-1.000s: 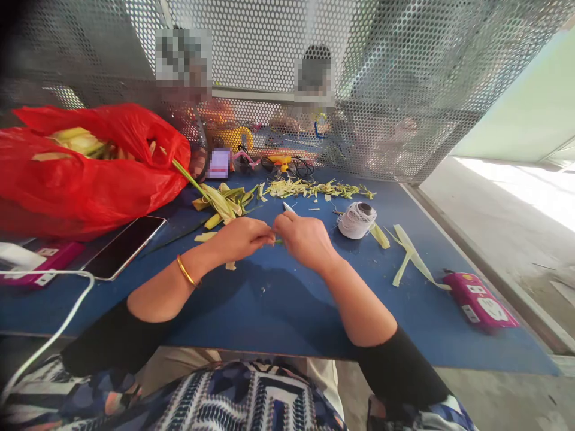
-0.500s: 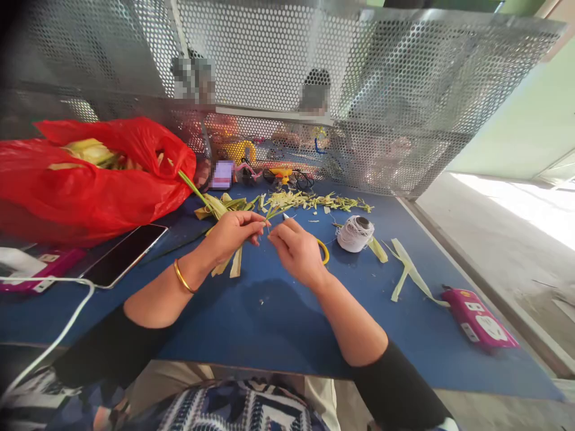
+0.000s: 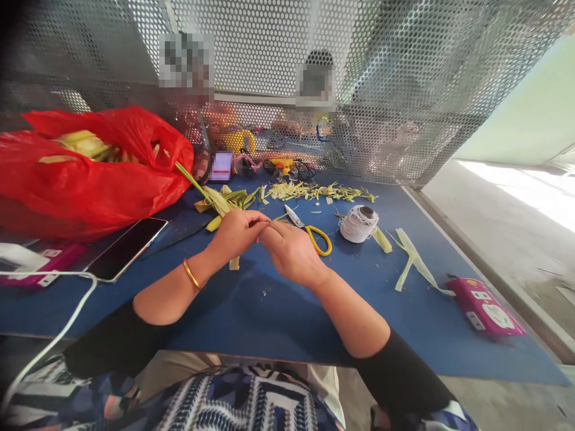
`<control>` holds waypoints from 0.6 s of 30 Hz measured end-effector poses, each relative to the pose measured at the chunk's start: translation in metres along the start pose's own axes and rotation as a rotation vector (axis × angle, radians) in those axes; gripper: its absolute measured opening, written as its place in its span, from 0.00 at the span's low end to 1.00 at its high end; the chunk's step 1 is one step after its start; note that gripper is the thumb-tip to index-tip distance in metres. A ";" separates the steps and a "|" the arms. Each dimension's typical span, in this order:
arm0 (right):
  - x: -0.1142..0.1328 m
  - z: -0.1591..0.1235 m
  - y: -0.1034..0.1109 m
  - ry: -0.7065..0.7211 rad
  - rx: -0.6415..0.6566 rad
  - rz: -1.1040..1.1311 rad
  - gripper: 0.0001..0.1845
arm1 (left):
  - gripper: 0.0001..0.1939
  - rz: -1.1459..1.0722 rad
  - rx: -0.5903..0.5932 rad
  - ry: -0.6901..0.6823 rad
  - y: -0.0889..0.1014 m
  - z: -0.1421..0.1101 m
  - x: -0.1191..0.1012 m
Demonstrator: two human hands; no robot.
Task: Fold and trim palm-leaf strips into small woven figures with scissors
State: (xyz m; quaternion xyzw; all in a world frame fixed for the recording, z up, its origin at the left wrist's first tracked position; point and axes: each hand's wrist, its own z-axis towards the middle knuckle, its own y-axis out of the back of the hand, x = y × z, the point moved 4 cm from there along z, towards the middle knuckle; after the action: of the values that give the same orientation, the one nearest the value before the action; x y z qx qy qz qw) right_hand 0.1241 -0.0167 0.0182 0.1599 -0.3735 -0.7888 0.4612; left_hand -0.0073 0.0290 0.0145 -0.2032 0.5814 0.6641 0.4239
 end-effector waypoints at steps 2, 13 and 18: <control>-0.002 0.000 0.002 -0.047 0.027 -0.073 0.10 | 0.12 0.166 0.009 -0.033 0.000 -0.001 -0.003; -0.054 -0.005 0.008 -0.416 0.089 0.363 0.11 | 0.09 -0.077 0.517 -0.228 -0.016 -0.009 -0.012; -0.067 -0.011 -0.007 -0.562 0.178 0.515 0.09 | 0.06 -0.355 0.245 -0.039 -0.003 -0.001 -0.005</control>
State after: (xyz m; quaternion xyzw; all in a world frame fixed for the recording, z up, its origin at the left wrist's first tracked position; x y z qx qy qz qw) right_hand 0.1616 0.0377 -0.0005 -0.1220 -0.5801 -0.6247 0.5083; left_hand -0.0021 0.0263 0.0164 -0.2365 0.6048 0.5071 0.5667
